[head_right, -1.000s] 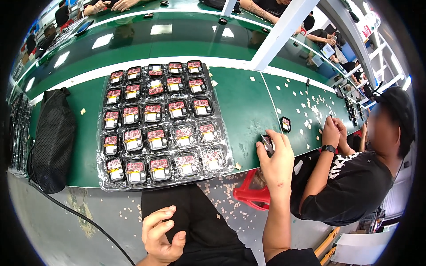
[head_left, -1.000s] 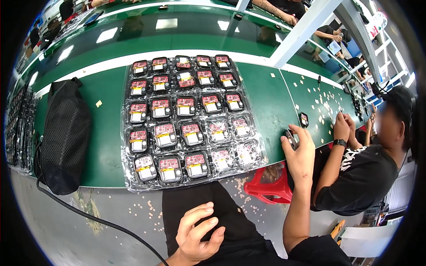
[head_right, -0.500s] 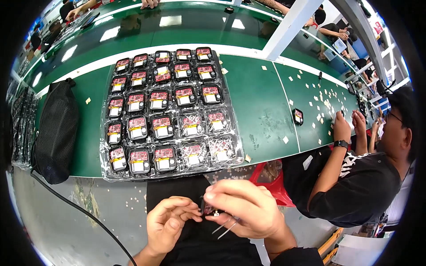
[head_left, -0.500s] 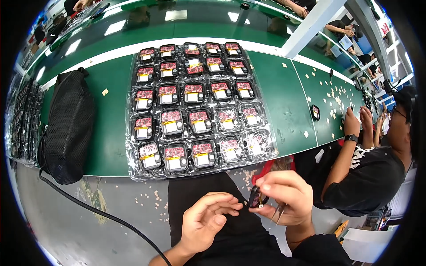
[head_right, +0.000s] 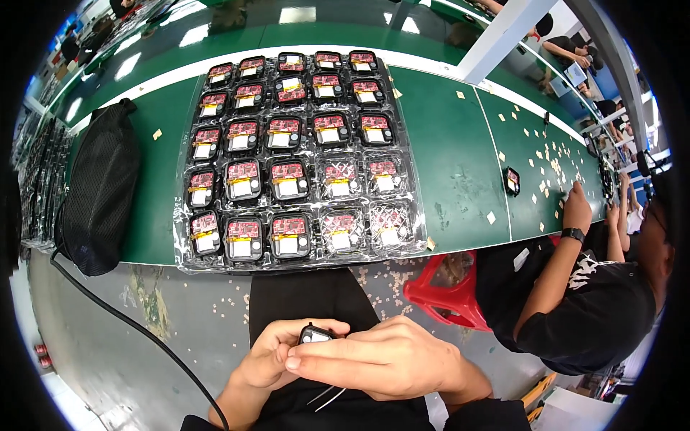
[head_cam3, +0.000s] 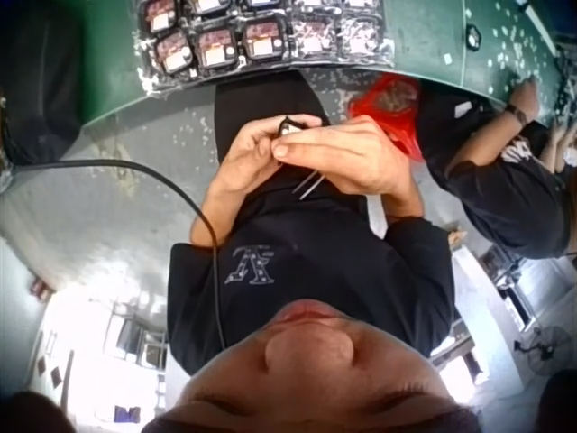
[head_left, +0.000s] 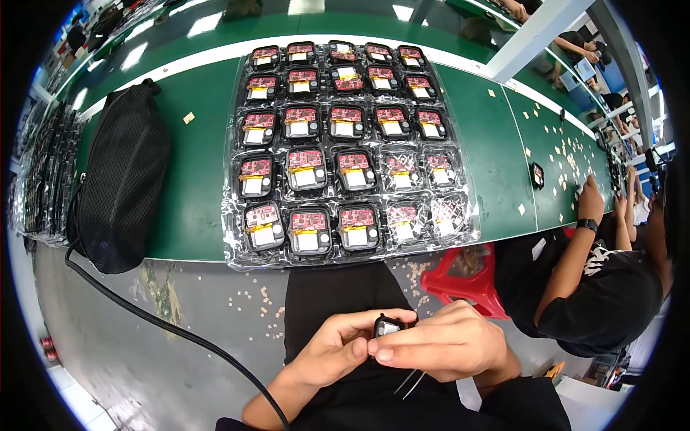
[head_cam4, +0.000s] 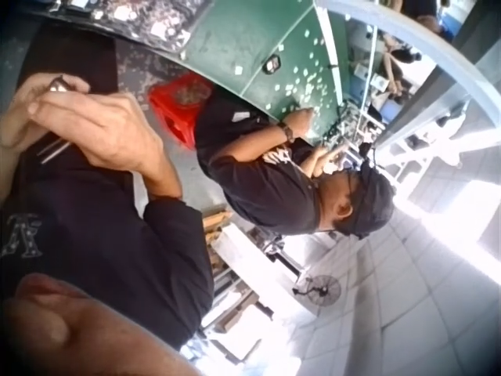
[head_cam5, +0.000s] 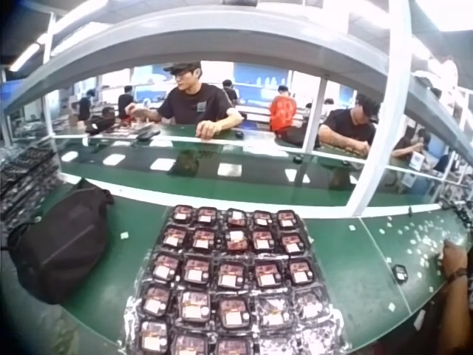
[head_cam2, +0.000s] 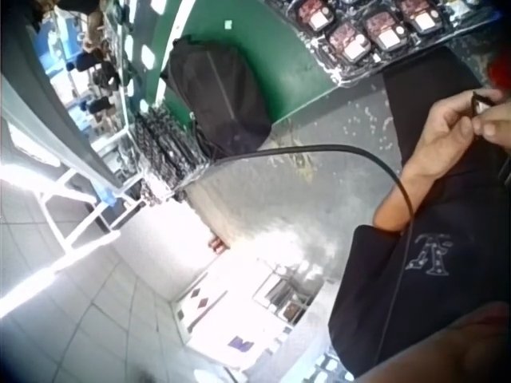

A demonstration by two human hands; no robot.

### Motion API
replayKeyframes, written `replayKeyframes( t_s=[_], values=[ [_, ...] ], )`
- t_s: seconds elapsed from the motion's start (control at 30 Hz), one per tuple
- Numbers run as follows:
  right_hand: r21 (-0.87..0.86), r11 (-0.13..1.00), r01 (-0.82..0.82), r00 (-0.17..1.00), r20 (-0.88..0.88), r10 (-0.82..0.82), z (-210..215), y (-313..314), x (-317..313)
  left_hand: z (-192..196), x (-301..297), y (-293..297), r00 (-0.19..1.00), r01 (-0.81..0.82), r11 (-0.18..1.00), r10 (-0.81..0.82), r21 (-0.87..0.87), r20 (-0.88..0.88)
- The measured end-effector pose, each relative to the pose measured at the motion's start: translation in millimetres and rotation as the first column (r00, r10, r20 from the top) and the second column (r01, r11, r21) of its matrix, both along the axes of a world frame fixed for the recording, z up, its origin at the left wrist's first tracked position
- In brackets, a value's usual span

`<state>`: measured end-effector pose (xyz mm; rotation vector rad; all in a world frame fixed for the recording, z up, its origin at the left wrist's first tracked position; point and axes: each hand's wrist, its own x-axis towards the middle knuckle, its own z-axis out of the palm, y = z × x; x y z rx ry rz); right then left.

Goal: The recorder uses tweezers to pick up small electronic components or cartridges and places them into designated slots in a plastic packaging tray on a factory assembly line.

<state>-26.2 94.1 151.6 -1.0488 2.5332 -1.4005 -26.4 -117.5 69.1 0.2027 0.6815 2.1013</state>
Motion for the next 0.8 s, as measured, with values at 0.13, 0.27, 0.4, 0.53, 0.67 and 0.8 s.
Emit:
replayKeyframes(
  t_s=[0.13, 0.27, 0.4, 0.53, 0.67, 0.8],
  values=[
    [-0.028, 0.999, 0.022, 0.999, 0.047, -0.021, -0.2, -4.9, 0.2, -3.4, 5.0, 0.8, 0.978, -0.123, 0.988, 0.105, 0.093, 0.18],
    [-0.128, 0.977, 0.169, 0.982, 0.111, -0.155, -10.6, -7.6, 7.2, -8.0, 12.2, 7.0, 0.935, -0.338, 0.938, 0.327, 0.072, 0.136],
    [0.021, 0.959, 0.282, 0.957, 0.059, -0.283, -11.8, -0.5, 4.3, -9.0, 12.7, 11.9, 0.863, -0.505, 0.862, 0.504, 0.048, 0.02],
    [0.124, 0.901, 0.415, 0.898, -0.217, -0.384, -27.4, -10.8, 7.8, -4.1, 12.6, 13.4, 0.832, -0.553, 0.832, 0.555, 0.048, -0.031],
    [0.09, 0.884, 0.458, 0.801, -0.474, -0.366, -40.9, -9.4, 7.8, -3.9, 13.4, 14.3, 0.803, -0.589, 0.807, 0.591, 0.048, -0.076],
    [0.102, 0.876, 0.471, 0.767, -0.538, -0.349, -37.8, -12.6, 6.5, -4.0, 14.7, 15.0, 0.79, -0.603, 0.796, 0.605, 0.046, -0.099]
  ],
)
